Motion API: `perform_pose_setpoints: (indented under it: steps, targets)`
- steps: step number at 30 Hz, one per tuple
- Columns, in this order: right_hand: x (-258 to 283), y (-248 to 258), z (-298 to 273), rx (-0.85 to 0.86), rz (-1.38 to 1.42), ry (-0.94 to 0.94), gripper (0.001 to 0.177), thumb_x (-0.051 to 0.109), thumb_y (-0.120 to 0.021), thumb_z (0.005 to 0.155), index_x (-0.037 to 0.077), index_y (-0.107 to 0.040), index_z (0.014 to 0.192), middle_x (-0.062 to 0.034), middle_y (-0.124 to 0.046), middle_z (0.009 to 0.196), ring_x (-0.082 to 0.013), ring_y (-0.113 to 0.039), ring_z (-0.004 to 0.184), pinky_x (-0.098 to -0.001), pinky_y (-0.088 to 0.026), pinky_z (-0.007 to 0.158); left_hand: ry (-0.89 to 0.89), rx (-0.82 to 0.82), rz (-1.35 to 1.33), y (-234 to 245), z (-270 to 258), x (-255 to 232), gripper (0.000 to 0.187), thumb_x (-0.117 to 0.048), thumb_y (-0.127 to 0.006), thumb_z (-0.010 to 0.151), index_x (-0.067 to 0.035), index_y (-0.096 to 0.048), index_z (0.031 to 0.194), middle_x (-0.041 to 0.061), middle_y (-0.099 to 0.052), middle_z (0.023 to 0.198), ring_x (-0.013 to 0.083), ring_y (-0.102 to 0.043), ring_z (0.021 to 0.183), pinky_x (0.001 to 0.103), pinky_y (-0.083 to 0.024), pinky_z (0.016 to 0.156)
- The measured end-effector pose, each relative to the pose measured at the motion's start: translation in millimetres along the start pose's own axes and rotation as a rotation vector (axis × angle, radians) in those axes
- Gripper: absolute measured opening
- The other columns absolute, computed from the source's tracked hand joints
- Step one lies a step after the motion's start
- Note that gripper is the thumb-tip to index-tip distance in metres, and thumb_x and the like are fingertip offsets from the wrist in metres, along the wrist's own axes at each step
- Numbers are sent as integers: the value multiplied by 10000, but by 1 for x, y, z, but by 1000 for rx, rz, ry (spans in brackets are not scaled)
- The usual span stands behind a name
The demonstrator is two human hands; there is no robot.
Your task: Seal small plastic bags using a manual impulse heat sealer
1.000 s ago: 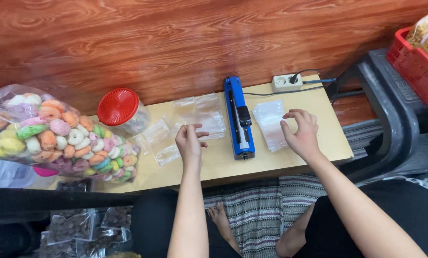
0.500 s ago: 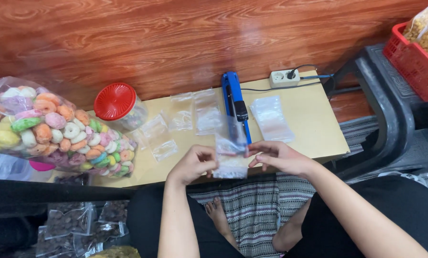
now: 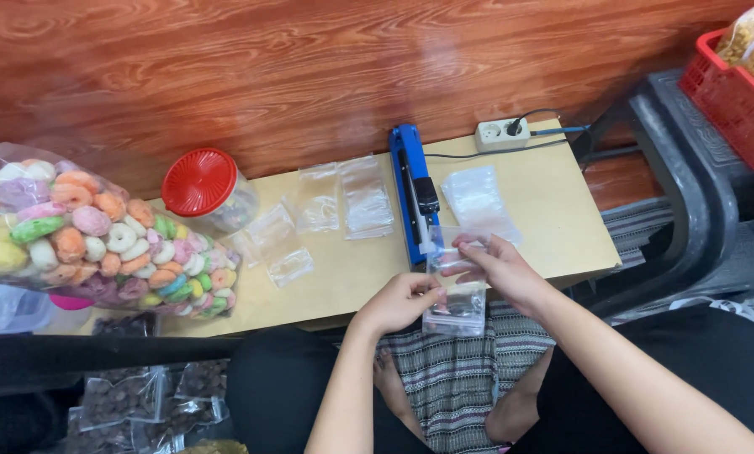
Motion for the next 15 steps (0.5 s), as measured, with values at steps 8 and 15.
perform_pose_setpoints:
  steps: [8, 15]
  targets:
    - [-4, 24, 30, -220, 199, 55, 241, 276, -598, 1059, 90, -588, 1212, -59, -725, 1016, -240, -768, 869, -373, -650, 725, 81, 223, -147, -36, 22, 34, 467, -371, -438, 1137, -56, -716, 934, 165, -745, 843, 230, -735, 622, 289, -551, 635]
    - [1, 11, 30, -387, -77, 276, 227, 216, -611, 1065, 2, -629, 1137, -53, -572, 880, -145, -632, 684, -302, -613, 486, 70, 253, -294, -52, 27, 37, 526, -350, -363, 1166, -32, -697, 914, 192, -718, 808, 228, -723, 579, 194, -418, 416]
Point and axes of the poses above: each hand's wrist, its own z-axis towards the middle knuckle, its own y-axis out of the back of the hand, x = y × z, the point moved 3 cm from there along z, towards the middle knuckle
